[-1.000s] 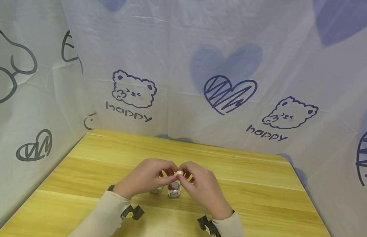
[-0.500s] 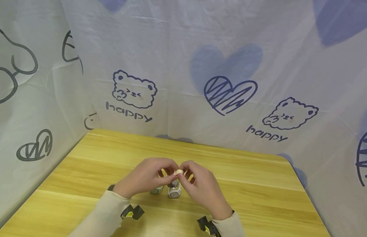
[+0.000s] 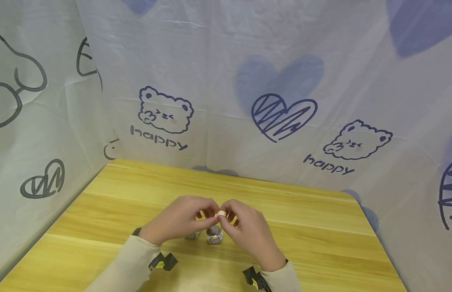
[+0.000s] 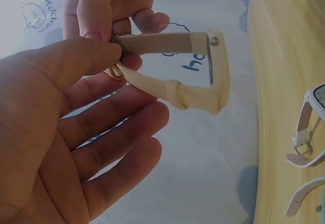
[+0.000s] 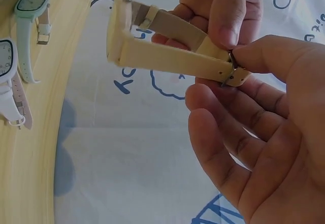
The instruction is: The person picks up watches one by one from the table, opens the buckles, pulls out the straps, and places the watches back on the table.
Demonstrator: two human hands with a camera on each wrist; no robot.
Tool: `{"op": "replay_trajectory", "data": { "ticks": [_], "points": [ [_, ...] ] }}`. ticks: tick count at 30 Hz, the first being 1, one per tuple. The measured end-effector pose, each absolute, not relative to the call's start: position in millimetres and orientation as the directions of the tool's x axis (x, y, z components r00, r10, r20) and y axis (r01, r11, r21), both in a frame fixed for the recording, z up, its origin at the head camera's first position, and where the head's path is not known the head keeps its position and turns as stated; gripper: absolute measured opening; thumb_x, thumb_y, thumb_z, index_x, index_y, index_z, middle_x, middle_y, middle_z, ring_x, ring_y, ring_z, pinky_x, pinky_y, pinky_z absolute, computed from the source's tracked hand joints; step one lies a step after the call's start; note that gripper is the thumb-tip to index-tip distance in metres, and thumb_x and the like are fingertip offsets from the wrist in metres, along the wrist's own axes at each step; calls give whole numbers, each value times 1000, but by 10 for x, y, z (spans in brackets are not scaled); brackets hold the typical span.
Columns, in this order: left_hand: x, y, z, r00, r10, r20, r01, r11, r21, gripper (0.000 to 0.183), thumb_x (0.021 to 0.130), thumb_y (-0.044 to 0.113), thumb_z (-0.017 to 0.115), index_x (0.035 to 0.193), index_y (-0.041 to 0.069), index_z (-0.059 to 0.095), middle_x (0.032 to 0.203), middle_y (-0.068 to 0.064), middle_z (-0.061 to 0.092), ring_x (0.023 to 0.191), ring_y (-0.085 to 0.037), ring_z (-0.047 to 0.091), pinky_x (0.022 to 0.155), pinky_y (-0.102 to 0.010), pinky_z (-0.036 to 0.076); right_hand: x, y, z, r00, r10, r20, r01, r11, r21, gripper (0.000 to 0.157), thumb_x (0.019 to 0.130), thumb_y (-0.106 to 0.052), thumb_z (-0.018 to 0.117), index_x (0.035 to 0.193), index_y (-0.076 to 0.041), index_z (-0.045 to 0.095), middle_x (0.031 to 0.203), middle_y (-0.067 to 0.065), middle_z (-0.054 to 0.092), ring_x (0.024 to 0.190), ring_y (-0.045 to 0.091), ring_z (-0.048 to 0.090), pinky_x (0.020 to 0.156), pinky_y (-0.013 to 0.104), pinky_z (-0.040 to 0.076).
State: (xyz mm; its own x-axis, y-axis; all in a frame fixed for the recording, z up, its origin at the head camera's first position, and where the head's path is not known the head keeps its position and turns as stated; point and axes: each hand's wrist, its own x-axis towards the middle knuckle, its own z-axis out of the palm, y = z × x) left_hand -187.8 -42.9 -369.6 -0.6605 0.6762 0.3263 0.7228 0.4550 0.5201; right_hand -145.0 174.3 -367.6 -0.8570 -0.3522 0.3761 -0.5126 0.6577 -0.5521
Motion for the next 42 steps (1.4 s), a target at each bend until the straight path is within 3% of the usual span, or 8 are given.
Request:
{"op": "replay_trajectory", "data": {
  "ticks": [12,24,42],
  "points": [
    [-1891,-436,-3710,-668,674,315,704,436,561,6,97,23,71,102,27,70,90,20,70,83,6,63,76,-22,55,-1444,1755,-3693,-834,-369,410,-550,614,-566,10,101,-18,70,110,-17,67,85,-13,63,73,0,59,64,23,55],
    [-1876,-433,-3690,-670,677,305,706,456,542,19,102,41,65,106,25,74,90,19,72,78,8,63,75,-21,54,-1441,1749,-3694,-870,-341,357,-493,625,-605,8,101,-20,69,110,-21,68,85,-17,64,72,0,59,65,24,56],
    [-1883,-442,-3704,-660,679,322,721,451,527,7,99,30,72,103,24,69,88,18,71,76,8,61,71,-19,53,-1466,1759,-3681,-846,-363,390,-531,635,-561,7,102,-19,67,108,-19,71,85,-16,65,75,0,59,66,24,54]
  ]
}}
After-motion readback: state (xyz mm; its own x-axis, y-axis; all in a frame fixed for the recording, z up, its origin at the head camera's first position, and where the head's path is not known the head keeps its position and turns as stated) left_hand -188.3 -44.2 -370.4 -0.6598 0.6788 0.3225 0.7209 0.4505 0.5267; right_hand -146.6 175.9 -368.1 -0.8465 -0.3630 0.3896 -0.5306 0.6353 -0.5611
